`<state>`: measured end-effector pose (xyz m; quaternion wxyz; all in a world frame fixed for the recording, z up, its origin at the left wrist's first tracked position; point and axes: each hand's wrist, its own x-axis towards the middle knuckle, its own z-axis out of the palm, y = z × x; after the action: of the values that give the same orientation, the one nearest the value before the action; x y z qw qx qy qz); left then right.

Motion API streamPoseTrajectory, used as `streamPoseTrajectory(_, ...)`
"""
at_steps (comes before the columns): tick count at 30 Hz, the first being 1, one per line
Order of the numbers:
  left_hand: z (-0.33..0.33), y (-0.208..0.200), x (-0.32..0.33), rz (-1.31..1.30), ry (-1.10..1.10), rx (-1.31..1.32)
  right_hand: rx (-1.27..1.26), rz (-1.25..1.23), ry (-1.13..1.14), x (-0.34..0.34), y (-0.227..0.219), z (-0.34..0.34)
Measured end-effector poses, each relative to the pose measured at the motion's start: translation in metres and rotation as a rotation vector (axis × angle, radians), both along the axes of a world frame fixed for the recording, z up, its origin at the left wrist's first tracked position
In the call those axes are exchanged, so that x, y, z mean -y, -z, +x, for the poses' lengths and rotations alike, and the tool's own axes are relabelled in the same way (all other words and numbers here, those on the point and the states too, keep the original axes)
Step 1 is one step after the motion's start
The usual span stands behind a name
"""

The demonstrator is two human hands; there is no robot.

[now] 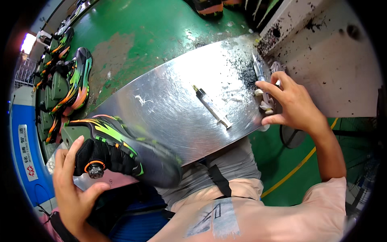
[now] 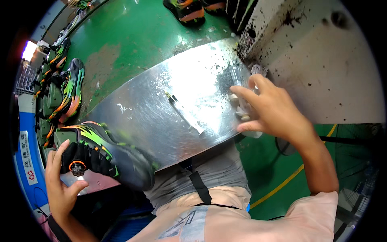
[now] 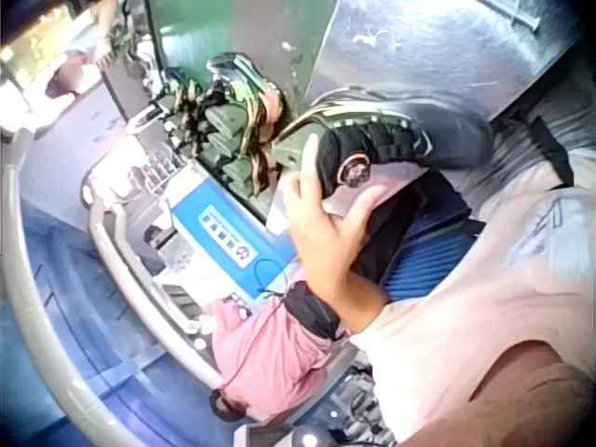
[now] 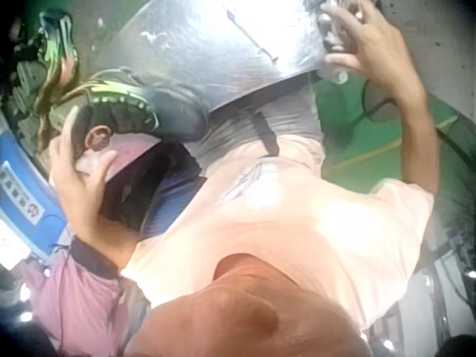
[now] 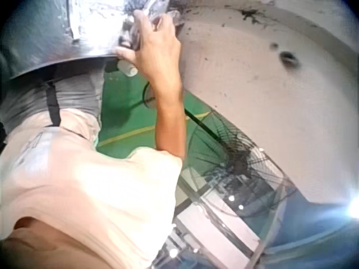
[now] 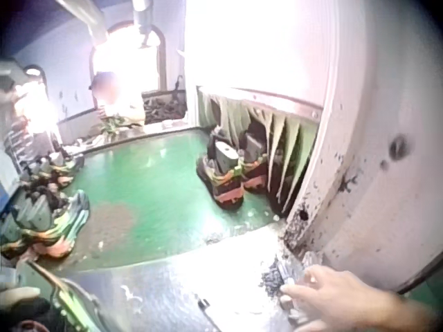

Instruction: The person uses a syringe to apply adhesive to the seams and edges of several shoes, then places each finished shoe onto a moving conveyor belt.

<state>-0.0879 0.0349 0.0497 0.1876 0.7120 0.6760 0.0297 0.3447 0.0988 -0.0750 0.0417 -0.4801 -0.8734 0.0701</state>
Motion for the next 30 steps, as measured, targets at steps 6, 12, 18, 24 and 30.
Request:
streamPoseTrajectory(6,-0.006,0.032,-0.071,0.346,0.589,-0.162,-0.002,-0.123,-0.313,-0.001,-0.011,-0.066)
streamPoseTrajectory(12,-0.039,0.055,-0.011,0.477,0.468,0.048,-0.295,-0.26,-0.275,0.01,0.0,-0.073)
streamPoseTrajectory(18,-0.033,0.091,0.072,0.713,0.293,0.005,-0.813,-0.699,0.379,0.057,-0.015,-0.084)
streamPoseTrajectory(24,-0.028,0.102,0.092,0.742,0.23,0.004,-0.983,-0.878,0.437,0.052,-0.031,-0.095)
streamPoseTrajectory(30,-0.032,0.107,0.109,0.715,0.177,0.052,-1.321,-1.225,-0.2,0.012,-0.084,-0.232)
